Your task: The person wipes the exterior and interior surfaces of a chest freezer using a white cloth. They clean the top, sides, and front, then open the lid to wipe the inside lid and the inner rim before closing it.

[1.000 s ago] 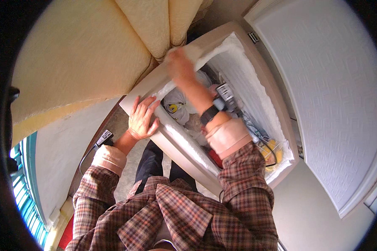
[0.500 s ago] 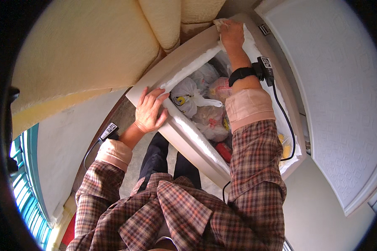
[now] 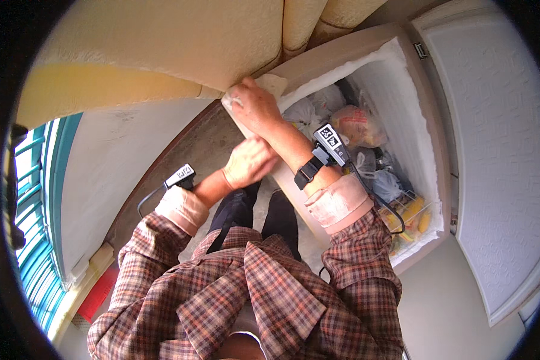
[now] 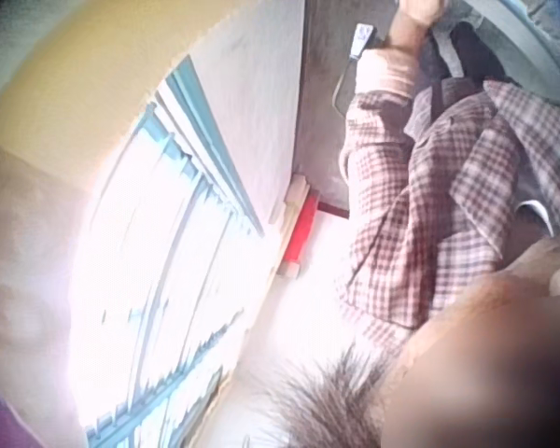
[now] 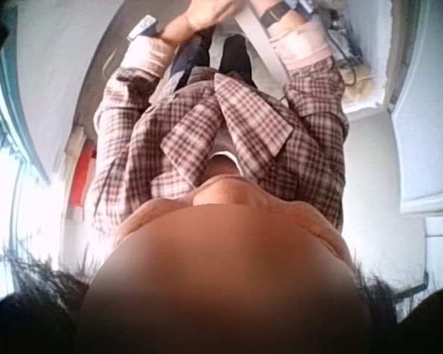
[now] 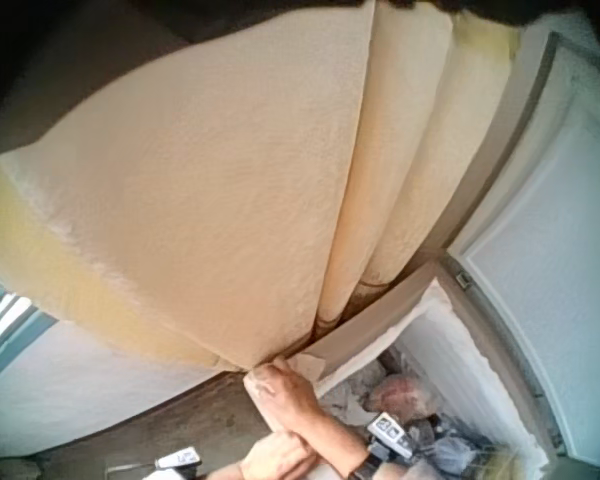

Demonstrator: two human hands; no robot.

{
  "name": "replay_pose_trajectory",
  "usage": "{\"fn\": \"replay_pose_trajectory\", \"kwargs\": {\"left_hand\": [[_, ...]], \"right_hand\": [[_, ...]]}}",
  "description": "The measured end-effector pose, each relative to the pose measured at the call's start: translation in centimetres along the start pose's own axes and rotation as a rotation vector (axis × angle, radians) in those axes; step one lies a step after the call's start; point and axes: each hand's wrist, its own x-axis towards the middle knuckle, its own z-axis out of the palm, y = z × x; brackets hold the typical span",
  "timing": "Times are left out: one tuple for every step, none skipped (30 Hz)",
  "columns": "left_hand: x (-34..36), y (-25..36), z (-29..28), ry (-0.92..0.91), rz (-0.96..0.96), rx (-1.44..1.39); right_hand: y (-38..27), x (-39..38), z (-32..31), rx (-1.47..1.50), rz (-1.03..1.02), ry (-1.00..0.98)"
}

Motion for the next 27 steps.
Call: {"fn": "replay_pose_trajectory", "kwargs": {"left_hand": [[-1.1,0.9,0.0,0.053,0.078,0.106],[-1.9,1.6,0.0,0.029,0.047,0.046],[-2.6,2.3,0.0,0.04,0.041,-0.011],[-3.3,3.0,0.0,0.001,-0.05,-0.019],[-3.8,3.5,0.1,-0.008,-0.067,-0.015],[-4.2,3.8,0.1,-0.017,-0.088,-0.012],[-4.4,3.9,0.2,-0.034,-0.113,-0.012],[-4.7,4.0,0.3,-0.006,-0.113,-0.019],[-5.0,3.9,0.4,-0.003,-0.132,-0.031],[-5.5,3.7,0.4,-0.017,-0.166,-0.045],[-6.1,3.5,0.4,-0.022,-0.196,-0.061],[-6.6,3.2,0.5,-0.021,-0.241,-0.059],[-7.2,3.0,0.6,-0.032,-0.277,-0.065],[-8.0,2.8,0.7,-0.041,-0.312,-0.071],[-8.6,2.4,0.7,-0.06,-0.351,-0.08],[-9.3,2.2,0.7,-0.067,-0.393,-0.129],[-9.9,2.1,0.7,-0.064,-0.39,-0.124],[-10.4,1.8,0.7,-0.063,-0.391,-0.125],[-10.8,1.6,0.7,-0.057,-0.395,-0.125],[-11.1,1.5,0.7,-0.066,-0.419,-0.119],[-11.3,1.5,0.8,-0.08,-0.425,-0.122],[-11.5,1.3,0.8,-0.092,-0.432,-0.12],[-11.6,1.3,0.8,-0.115,-0.449,-0.121],[-11.6,1.2,0.9,-0.089,-0.436,-0.107],[-11.6,1.1,1.0,-0.095,-0.441,-0.102],[-11.6,1.0,1.1,-0.101,-0.448,-0.1],[-11.6,0.9,1.1,-0.097,-0.445,-0.1]], "right_hand": [[-0.5,-0.1,0.4,-0.012,-0.005,-0.001],[-0.8,-0.1,0.7,-0.023,-0.031,-0.002],[-1.1,-0.5,0.7,-0.029,-0.076,0.019],[-1.3,-0.9,0.5,-0.06,-0.092,0.031],[-1.5,-1.7,0.2,-0.099,-0.066,-0.03],[-1.7,-2.9,-0.2,-0.13,-0.072,-0.057],[-2.0,-4.3,-0.6,-0.175,-0.047,-0.118],[-2.1,-6.1,-1.3,-0.144,-0.034,-0.122],[-2.3,-8.2,-2.3,-0.141,0.034,-0.191],[-2.5,-10.3,-3.2,-0.125,0.081,-0.206],[-2.6,-12.2,-4.0,-0.11,0.127,-0.23],[-2.6,-13.6,-4.5,-0.135,0.168,-0.271],[-2.7,-14.6,-4.7,-0.151,0.182,-0.294],[-2.6,-15.1,-4.8,-0.165,0.195,-0.317],[-2.4,-14.8,-4.6,-0.199,0.196,-0.327],[-2.3,-14.1,-4.2,-0.231,0.203,-0.338],[-2.3,-13.2,-3.7,-0.268,0.236,-0.371],[-2.2,-11.7,-3.1,-0.263,0.224,-0.355],[-2.1,-9.9,-2.4,-0.259,0.161,-0.291],[-2.0,-8.0,-1.8,-0.264,0.13,-0.259],[-1.9,-6.0,-1.1,-0.213,0.056,-0.171],[-1.9,-3.9,-0.3,-0.29,0.01,-0.149],[-2.0,-2.2,0.5,-0.334,0.0,-0.105],[-1.9,-1.0,1.0,-0.362,-0.016,-0.075],[-1.9,-0.1,1.3,-0.394,-0.041,-0.029],[-2.0,0.3,1.8,-0.419,-0.02,-0.018],[-2.1,0.3,2.1,-0.448,0.001,-0.006]]}}
